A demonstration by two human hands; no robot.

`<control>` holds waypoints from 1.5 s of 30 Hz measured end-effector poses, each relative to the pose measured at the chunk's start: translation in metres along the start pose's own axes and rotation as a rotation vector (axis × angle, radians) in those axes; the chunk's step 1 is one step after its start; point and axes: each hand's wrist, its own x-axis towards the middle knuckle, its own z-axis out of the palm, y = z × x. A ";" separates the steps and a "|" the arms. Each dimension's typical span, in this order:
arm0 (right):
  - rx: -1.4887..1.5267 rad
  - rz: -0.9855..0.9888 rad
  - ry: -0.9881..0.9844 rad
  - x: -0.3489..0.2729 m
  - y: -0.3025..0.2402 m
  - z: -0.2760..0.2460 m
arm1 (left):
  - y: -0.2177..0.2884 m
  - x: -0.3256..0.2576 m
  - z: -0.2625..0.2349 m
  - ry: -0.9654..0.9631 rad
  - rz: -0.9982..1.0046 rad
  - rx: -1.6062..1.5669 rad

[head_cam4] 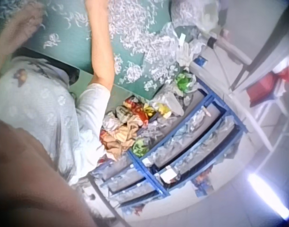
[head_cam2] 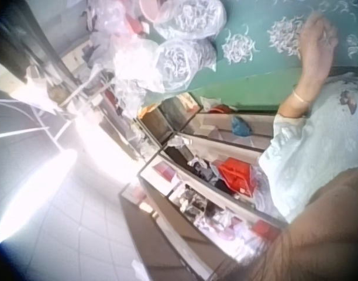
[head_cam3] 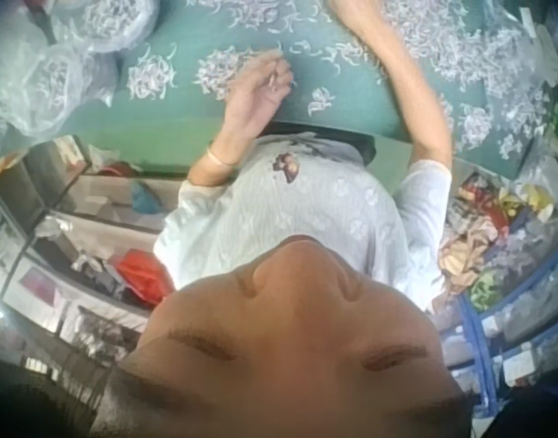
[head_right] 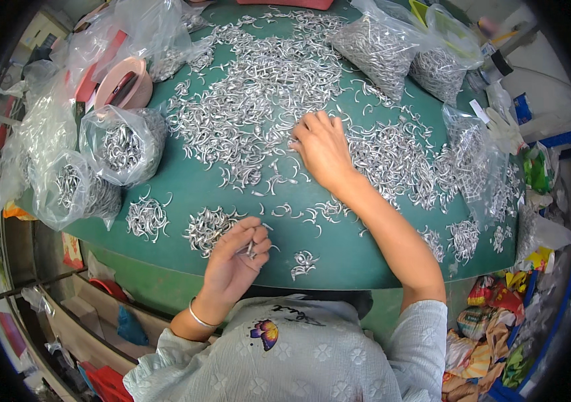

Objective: The person is sorting small curved metal hooks on a green work table by picking them up by hand and gathering them into a pile or holding them in their hand.

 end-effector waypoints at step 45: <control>0.315 -0.079 -0.231 0.059 -0.045 -0.044 | 0.002 -0.008 -0.020 -0.105 0.008 -0.082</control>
